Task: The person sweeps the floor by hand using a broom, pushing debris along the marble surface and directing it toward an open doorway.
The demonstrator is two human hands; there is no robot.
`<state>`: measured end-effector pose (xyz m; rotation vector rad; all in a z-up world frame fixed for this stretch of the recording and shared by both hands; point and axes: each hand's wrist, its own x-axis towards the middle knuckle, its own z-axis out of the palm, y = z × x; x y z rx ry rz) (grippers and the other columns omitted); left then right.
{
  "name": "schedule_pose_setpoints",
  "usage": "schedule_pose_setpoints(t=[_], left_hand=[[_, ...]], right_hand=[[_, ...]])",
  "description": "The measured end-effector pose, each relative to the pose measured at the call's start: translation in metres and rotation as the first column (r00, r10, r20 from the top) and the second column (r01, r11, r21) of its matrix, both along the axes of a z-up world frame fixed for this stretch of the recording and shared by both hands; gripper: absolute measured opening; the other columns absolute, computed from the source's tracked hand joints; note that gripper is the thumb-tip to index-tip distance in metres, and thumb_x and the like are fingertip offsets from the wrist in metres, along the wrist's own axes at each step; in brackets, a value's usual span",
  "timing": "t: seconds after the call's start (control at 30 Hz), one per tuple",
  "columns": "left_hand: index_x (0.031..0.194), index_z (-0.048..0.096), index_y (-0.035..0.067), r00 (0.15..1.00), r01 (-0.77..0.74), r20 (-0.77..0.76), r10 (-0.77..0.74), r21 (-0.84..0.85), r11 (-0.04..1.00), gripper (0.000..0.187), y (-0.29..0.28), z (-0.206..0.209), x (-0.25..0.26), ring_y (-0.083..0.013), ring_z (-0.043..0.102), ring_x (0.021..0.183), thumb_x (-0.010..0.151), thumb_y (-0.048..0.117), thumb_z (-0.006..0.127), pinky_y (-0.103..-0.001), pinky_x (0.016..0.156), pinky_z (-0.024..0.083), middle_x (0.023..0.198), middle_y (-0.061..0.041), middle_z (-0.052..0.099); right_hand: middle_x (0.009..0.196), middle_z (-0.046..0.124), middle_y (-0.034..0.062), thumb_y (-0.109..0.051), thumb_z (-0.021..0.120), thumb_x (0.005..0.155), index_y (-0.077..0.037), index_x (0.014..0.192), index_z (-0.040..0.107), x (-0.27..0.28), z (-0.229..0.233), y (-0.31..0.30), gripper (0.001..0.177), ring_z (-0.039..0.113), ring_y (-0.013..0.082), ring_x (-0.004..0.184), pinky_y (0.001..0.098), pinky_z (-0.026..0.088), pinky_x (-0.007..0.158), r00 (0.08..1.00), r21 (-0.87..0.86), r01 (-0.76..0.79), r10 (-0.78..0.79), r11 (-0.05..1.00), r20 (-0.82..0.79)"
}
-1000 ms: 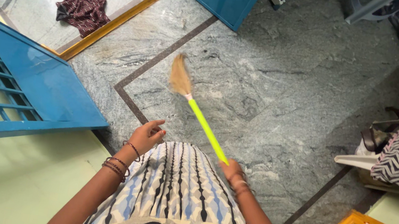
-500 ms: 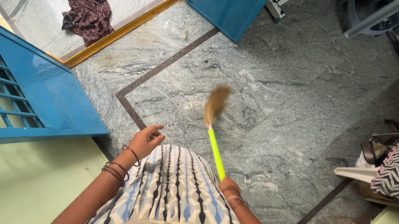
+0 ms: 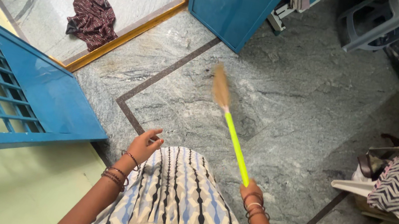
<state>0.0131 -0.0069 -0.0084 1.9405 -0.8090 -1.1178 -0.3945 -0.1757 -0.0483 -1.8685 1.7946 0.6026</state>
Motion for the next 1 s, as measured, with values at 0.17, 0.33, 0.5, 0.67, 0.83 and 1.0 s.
schedule_pose_setpoints(t=[0.17, 0.33, 0.5, 0.67, 0.83, 1.0], left_hand=[[0.139, 0.059, 0.010, 0.999, -0.044, -0.011, 0.044, 0.027, 0.999, 0.048, -0.003, 0.007, 0.003, -0.0157, 0.076, 0.089, 0.095, 0.026, 0.069, -0.030, 0.080, 0.059, 0.106, -0.009, 0.077], [0.137, 0.062, 0.010, 0.995, -0.097, 0.008, 0.097, 0.032, 0.995, 0.049, -0.018, 0.013, 0.013, -0.0201, 0.075, 0.083, 0.093, 0.028, 0.069, -0.033, 0.075, 0.060, 0.100, -0.011, 0.078], [0.136, 0.063, 0.010, 0.990, -0.100, 0.100, 0.097, 0.027, 0.995, 0.047, -0.032, 0.026, 0.022, -0.0177, 0.076, 0.087, 0.093, 0.028, 0.070, -0.031, 0.079, 0.060, 0.104, -0.010, 0.078], [0.135, 0.063, 0.010, 0.988, -0.128, 0.094, 0.124, 0.044, 0.991, 0.046, -0.050, 0.032, 0.020, -0.0172, 0.077, 0.087, 0.093, 0.029, 0.069, -0.032, 0.079, 0.060, 0.104, -0.009, 0.078], [0.134, 0.064, 0.012, 0.977, -0.178, 0.124, 0.171, 0.049, 0.983, 0.046, -0.048, 0.022, 0.013, -0.0186, 0.076, 0.085, 0.092, 0.028, 0.071, -0.032, 0.079, 0.060, 0.103, -0.009, 0.077], [0.135, 0.064, 0.013, 0.961, -0.274, 0.061, 0.271, 0.055, 0.960, 0.047, -0.038, 0.011, 0.008, -0.0166, 0.076, 0.086, 0.091, 0.028, 0.072, -0.032, 0.079, 0.060, 0.100, -0.009, 0.078]], right_hand=[[0.094, 0.081, 0.0250, -0.025, 0.066, 0.085, 0.001, 0.103, 0.075, 0.027, -0.004, -0.026, 0.033, 0.083, 0.0414, 0.090, 0.0509, 0.063, 0.079, 0.926, 0.246, 0.359, -0.377, 0.900, 0.030], [0.104, 0.074, 0.0274, -0.028, 0.070, 0.085, 0.001, 0.107, 0.077, 0.081, -0.022, -0.073, 0.038, 0.073, 0.0401, 0.106, 0.0459, 0.059, 0.086, 0.988, 0.117, 0.077, -0.091, 0.990, 0.122], [0.121, 0.071, 0.0237, -0.030, 0.066, 0.088, -0.008, 0.119, 0.073, 0.141, -0.033, -0.129, 0.039, 0.067, 0.0412, 0.116, 0.0490, 0.056, 0.095, 0.995, 0.039, -0.028, 0.024, 0.999, 0.093], [0.115, 0.072, 0.0235, -0.039, 0.068, 0.089, -0.009, 0.118, 0.069, 0.136, -0.021, -0.177, 0.042, 0.068, 0.0437, 0.111, 0.0516, 0.055, 0.092, 0.983, -0.037, -0.115, 0.119, 0.993, 0.141], [0.111, 0.073, 0.0259, -0.046, 0.071, 0.089, -0.005, 0.114, 0.069, 0.109, -0.004, -0.177, 0.047, 0.069, 0.0456, 0.107, 0.0517, 0.056, 0.089, 0.976, -0.119, -0.121, 0.140, 0.986, 0.170], [0.109, 0.073, 0.0272, -0.043, 0.074, 0.085, -0.001, 0.109, 0.074, 0.147, -0.016, -0.198, 0.049, 0.070, 0.0440, 0.108, 0.0502, 0.057, 0.090, 0.983, 0.004, -0.034, 0.033, 0.999, 0.181]])
